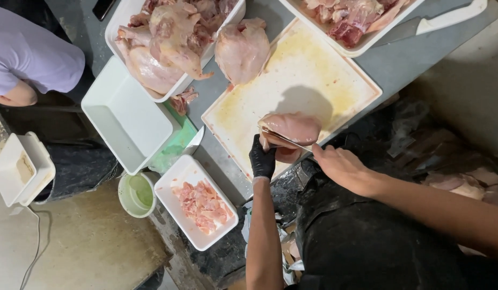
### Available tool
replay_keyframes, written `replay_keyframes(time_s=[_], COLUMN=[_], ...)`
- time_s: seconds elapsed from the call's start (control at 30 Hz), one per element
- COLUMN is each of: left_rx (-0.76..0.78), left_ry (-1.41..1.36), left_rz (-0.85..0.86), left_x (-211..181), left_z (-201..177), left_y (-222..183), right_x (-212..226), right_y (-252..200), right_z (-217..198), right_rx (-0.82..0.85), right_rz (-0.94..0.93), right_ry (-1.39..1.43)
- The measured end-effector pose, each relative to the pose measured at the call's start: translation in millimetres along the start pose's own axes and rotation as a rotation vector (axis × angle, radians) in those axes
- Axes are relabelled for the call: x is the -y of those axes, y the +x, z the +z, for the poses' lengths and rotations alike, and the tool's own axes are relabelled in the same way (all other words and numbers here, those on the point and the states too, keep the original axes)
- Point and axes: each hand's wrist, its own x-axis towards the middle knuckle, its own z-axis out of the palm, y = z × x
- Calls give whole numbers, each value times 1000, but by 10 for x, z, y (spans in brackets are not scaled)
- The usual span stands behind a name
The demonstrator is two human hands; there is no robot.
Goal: Deboning and cutting raw chicken carcasses into smaller portions on a cutting board in a food processing facility.
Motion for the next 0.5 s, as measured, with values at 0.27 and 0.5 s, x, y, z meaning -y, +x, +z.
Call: replay_keyframes(time_s=[0.27,0.5], left_rx=[-66,-80], left_ry=[-21,2], left_rz=[-88,-47], left_x=[193,247], left_z=[46,-29], left_y=[56,-10], right_x=[-416,-444], right_y=[-10,324], right_z=[312,434], right_rx=[-45,-202], right_rz=[-59,-234], right_ry=[-298,-381])
